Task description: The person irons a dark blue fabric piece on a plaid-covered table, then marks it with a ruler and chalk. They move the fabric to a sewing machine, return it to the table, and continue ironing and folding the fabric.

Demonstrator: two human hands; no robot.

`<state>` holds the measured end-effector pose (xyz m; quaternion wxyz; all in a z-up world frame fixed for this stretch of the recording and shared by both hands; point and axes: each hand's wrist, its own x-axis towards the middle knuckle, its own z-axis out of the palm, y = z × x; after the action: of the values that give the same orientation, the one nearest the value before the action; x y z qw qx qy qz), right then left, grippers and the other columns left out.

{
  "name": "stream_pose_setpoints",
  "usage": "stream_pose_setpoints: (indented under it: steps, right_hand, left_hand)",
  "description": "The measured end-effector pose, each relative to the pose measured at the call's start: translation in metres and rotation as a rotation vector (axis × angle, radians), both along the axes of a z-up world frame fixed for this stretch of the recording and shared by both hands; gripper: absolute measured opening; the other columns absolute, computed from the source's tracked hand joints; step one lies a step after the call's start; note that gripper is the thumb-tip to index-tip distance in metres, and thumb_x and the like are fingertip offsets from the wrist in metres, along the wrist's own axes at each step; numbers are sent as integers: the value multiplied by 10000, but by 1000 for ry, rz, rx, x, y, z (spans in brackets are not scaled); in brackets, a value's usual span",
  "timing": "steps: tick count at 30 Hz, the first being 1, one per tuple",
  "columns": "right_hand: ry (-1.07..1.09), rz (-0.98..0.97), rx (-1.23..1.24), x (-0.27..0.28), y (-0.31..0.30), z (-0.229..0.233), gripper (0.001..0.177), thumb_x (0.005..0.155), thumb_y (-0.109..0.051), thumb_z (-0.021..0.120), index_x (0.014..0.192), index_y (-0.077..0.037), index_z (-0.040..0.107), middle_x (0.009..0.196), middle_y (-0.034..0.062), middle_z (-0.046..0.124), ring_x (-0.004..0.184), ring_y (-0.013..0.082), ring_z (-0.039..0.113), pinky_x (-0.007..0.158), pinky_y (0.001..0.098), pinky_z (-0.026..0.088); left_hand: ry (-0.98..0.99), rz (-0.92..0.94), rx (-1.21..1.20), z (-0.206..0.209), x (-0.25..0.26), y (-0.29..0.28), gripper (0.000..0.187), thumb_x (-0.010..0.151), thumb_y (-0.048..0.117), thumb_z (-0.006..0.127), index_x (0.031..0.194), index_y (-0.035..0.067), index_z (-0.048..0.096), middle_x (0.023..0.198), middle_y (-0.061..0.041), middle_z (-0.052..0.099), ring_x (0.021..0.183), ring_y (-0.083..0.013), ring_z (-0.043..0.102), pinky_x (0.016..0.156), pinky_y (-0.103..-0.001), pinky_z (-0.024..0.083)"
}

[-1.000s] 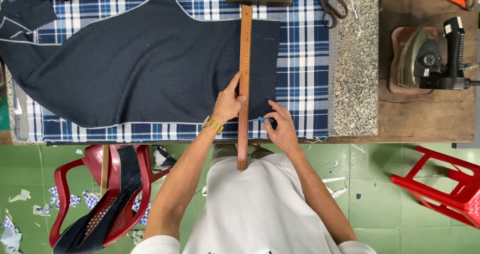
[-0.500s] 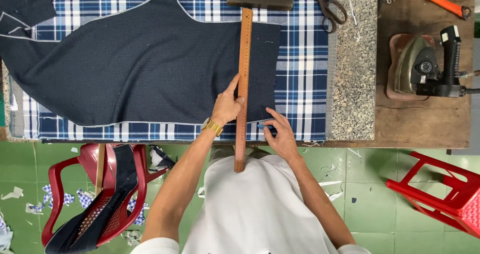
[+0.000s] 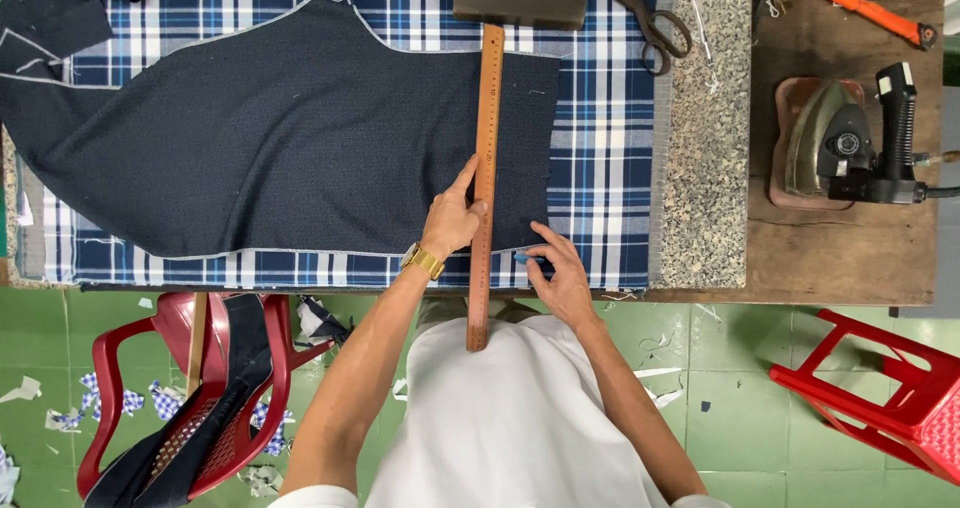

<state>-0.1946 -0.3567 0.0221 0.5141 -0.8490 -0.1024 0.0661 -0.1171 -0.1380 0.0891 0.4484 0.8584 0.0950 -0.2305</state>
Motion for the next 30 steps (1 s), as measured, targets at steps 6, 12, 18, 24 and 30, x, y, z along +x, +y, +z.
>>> stream_pose_setpoints:
  steps: [6,12,18,24,30]
  right_hand:
    - [-1,-6,-2,0,0,3,134,944,-34,645,1036,-80,730,1490,103,590,1345,384,527,1101,521,421]
    - [-7,-13,-1,0,1,2,135,937,-28,646,1029,-79,729,1484,105,595,1333,390,535,1082,528,432]
    - [-23,-18,3,0,2,4,134,939,-29,646,1029,-82,730,1481,103,599,1329,387,540,1077,520,439]
    - [-23,-16,5,-1,1,1,135,937,-30,654,1035,-89,725,1488,97,593,1323,383,541,1072,517,441]
    - [-8,-28,16,-2,3,6,140,945,-18,645,1037,-84,728,1490,102,590,1328,378,538,1076,519,438]
  left_hand:
    - [2,15,-2,6,-1,-3,772,962,156,621,1633,304,268,1508,-245,526,1306,-504,549,1105,-594,462]
    - [26,20,-4,11,-1,-3,770,958,167,621,1632,306,274,1514,-238,523,1325,-494,536,1117,-586,453]
    - [20,24,-2,10,-1,-3,763,956,171,620,1629,307,286,1496,-244,540,1310,-499,549,1097,-586,469]
    - [26,24,12,11,-1,-4,770,964,180,625,1629,336,271,1431,-274,588,1281,-495,576,1091,-577,481]
    - [16,26,10,9,-1,-4,769,960,180,632,1627,329,279,1443,-274,578,1277,-489,583,1087,-579,479]
